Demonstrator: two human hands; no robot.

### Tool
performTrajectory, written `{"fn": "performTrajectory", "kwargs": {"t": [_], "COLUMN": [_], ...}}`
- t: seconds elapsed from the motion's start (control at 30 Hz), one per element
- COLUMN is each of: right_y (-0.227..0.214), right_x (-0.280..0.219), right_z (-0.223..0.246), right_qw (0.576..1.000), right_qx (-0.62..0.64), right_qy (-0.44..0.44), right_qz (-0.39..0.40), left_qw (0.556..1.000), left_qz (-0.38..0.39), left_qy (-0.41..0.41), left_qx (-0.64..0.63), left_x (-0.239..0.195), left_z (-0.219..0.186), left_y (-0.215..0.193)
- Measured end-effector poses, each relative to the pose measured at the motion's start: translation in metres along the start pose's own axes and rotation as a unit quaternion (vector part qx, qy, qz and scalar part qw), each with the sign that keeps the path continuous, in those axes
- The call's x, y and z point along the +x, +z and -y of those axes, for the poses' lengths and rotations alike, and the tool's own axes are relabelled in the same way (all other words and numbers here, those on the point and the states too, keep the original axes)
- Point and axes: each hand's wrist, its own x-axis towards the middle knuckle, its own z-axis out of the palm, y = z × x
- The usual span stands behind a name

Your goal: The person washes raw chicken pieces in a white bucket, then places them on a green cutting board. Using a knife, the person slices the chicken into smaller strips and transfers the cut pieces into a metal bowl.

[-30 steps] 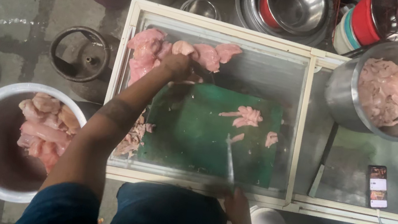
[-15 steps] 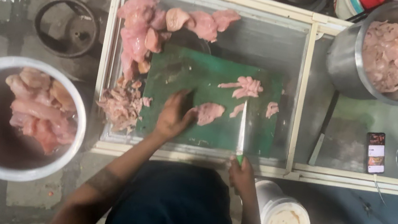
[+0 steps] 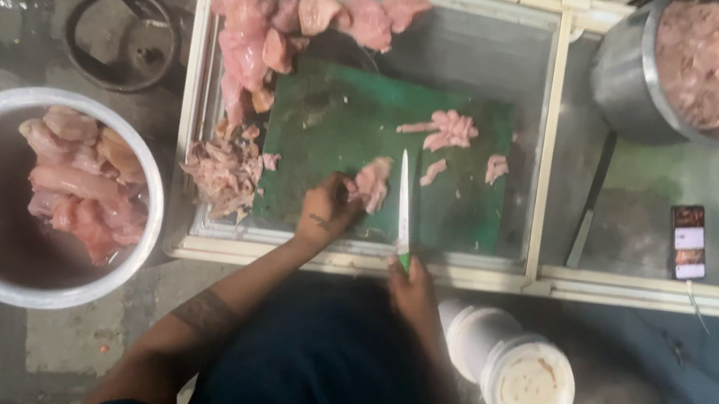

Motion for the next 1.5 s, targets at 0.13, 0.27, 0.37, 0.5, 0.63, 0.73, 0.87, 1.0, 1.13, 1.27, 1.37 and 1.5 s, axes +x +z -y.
{"fn": "performTrajectory", "kwargs": {"t": [0.13,0.27,0.37,0.5,0.63,0.73,0.87,1.0,1.13,1.27,1.37,1.5], "right_y": [0.007,0.018,0.03,0.041,0.05,0.053,0.05,0.035,0.032,0.063,0.085,0.071], "right_x": [0.006,0.011,0.019,0.039,0.056,0.054,0.034,-0.001,-0.009,0.02,0.046,0.034], "right_z": [0.0,0.015,0.031,0.048,0.049,0.039,0.028,0.018,0.017,0.024,0.018,-0.019], "right_qw": [0.994,0.984,0.979,0.97,0.965,0.979,0.985,0.981,0.973,0.98,0.978,0.964], "right_qx": [0.063,0.084,0.092,0.117,0.123,0.071,0.002,-0.085,-0.133,-0.159,-0.176,-0.26], "right_qy": [0.058,0.069,0.113,0.142,0.146,0.104,0.088,0.089,0.109,0.064,0.09,-0.049], "right_qz": [0.069,0.138,0.144,0.157,0.177,0.159,0.145,0.147,0.155,0.098,0.072,0.039], "left_qw": [0.994,0.99,0.985,0.982,0.979,0.977,0.979,0.976,0.978,0.976,0.976,0.978], "left_qz": [0.089,0.136,0.087,0.121,0.138,0.156,0.159,0.157,0.156,0.187,0.2,0.17], "left_qy": [-0.057,-0.003,0.142,0.146,0.149,0.142,0.13,0.148,0.137,0.107,0.085,0.117], "left_qx": [0.005,0.042,0.032,0.018,0.004,0.029,0.016,0.003,0.008,0.008,0.008,0.009], "left_x": [-0.002,0.001,0.0,0.0,0.006,0.008,0.011,0.006,0.008,0.015,0.018,0.013], "left_z": [-0.007,-0.013,-0.006,0.005,0.015,0.019,0.016,0.015,0.019,0.022,0.023,0.024], "left_y": [-0.033,-0.057,-0.061,-0.059,-0.06,-0.058,-0.059,-0.061,-0.059,-0.06,-0.06,-0.058]}}
